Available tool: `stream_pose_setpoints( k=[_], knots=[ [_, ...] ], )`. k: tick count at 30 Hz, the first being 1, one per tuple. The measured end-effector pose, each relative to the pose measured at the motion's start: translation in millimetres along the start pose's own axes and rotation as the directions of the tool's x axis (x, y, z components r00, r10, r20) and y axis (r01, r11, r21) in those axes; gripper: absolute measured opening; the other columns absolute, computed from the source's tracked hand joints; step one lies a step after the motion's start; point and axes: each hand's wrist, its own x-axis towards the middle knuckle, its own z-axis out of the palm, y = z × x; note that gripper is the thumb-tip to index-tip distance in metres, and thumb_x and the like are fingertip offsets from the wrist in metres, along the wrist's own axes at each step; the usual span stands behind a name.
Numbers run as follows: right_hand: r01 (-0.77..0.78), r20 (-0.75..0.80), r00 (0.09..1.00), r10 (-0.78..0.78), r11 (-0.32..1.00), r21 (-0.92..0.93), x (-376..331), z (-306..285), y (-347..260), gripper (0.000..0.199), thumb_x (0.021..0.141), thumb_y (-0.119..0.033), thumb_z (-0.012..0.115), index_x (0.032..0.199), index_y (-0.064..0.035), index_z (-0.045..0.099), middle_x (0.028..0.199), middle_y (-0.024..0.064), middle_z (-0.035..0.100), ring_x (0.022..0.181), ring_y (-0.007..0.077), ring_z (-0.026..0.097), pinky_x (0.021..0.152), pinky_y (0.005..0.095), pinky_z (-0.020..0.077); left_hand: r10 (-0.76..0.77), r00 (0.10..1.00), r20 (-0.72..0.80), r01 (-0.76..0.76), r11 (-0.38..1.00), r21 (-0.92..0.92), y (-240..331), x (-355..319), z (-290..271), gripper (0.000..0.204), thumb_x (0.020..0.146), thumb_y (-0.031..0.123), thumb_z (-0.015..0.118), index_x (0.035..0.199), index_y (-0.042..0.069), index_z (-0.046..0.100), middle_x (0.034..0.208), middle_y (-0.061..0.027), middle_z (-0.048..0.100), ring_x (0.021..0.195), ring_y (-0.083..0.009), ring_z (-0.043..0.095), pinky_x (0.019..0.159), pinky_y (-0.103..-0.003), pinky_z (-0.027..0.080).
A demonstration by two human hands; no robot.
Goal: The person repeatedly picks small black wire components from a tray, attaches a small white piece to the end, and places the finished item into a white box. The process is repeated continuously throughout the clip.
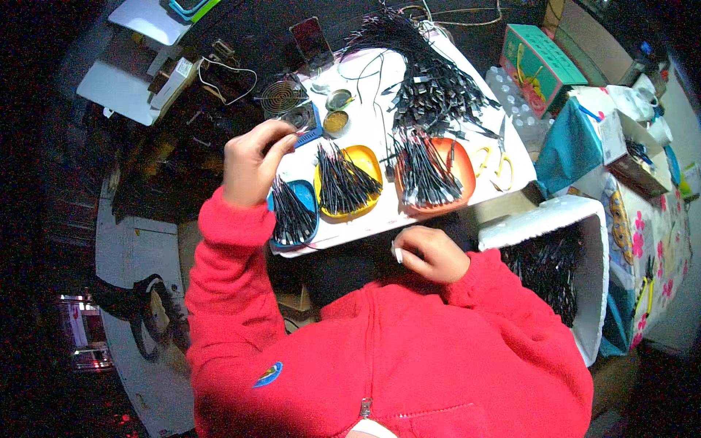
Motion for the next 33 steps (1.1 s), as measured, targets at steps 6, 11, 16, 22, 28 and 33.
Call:
stream_pose_setpoints(
  k=[6, 11, 16, 22, 28, 33],
  knots=[
    [-0.064, 0.25, 0.964, 0.094, 0.99, -0.127, -17, 22, 55, 0.014, 0.084, -0.017, 0.057, 0.087, -0.0031, 0.058, 0.08, 0.0154, 0.059, 0.08, 0.0347, 0.058, 0.073, 0.0428, 0.0466, -0.057, 0.944, 0.324, -0.05, 0.949, 0.312, -111, 42, 80, 0.011, 0.077, 0.01, 0.068, 0.085, 0.003, 0.066, 0.079, -0.0163, 0.064, 0.074, -0.034, 0.063, 0.065, -0.04, 0.049],
    [-0.08, 0.158, 0.983, 0.091, 0.994, -0.072, -13, 19, 69, 0.013, 0.084, -0.015, 0.058, 0.087, -0.0028, 0.06, 0.079, 0.0141, 0.062, 0.076, 0.0327, 0.061, 0.068, 0.0395, 0.0484, -0.1, 0.911, 0.399, -0.071, 0.917, 0.393, -155, 45, 110, 0.009, 0.076, 0.012, 0.068, 0.081, 0.004, 0.069, 0.078, -0.0163, 0.062, 0.075, -0.0349, 0.062, 0.069, -0.042, 0.049],
    [-0.128, 0.137, 0.982, 0.131, 0.991, -0.029, -10, 14, 68, 0.013, 0.084, -0.016, 0.059, 0.087, -0.0034, 0.061, 0.077, 0.0155, 0.062, 0.073, 0.0329, 0.062, 0.064, 0.0406, 0.0483, -0.157, 0.892, 0.425, -0.068, 0.881, 0.467, -164, 51, 124, 0.008, 0.077, 0.01, 0.065, 0.077, 0.003, 0.068, 0.079, -0.0158, 0.059, 0.077, -0.034, 0.062, 0.071, -0.042, 0.05],
    [-0.175, 0.104, 0.979, 0.177, 0.984, -0.028, -11, 12, 68, 0.012, 0.084, -0.016, 0.059, 0.087, -0.004, 0.061, 0.075, 0.0153, 0.062, 0.071, 0.033, 0.062, 0.062, 0.0402, 0.0482, -0.163, 0.869, 0.467, -0.137, 0.828, 0.544, -160, 54, 128, 0.009, 0.078, 0.008, 0.059, 0.077, 0.002, 0.065, 0.083, -0.0174, 0.058, 0.078, -0.0361, 0.062, 0.071, -0.044, 0.051],
    [-0.171, 0.097, 0.98, 0.173, 0.985, -0.027, -11, 13, 68, 0.012, 0.084, -0.016, 0.059, 0.087, -0.0038, 0.061, 0.076, 0.0153, 0.063, 0.071, 0.0324, 0.062, 0.063, 0.0395, 0.0485, -0.138, 0.881, 0.452, -0.137, 0.842, 0.522, -158, 53, 130, 0.01, 0.079, 0.006, 0.055, 0.077, 0.001, 0.063, 0.082, -0.0181, 0.058, 0.078, -0.0384, 0.062, 0.07, -0.045, 0.05],
    [-0.173, 0.103, 0.979, 0.176, 0.984, -0.03, -12, 13, 69, 0.013, 0.085, -0.016, 0.058, 0.089, -0.0037, 0.06, 0.075, 0.0152, 0.063, 0.071, 0.0325, 0.063, 0.063, 0.04, 0.0489, -0.125, 0.947, 0.295, 0.0, 0.921, 0.389, -160, 49, 99, 0.007, 0.075, 0.005, 0.067, 0.079, 0.0, 0.066, 0.079, -0.0155, 0.061, 0.075, -0.0341, 0.06, 0.069, -0.04, 0.048]
  ],
)
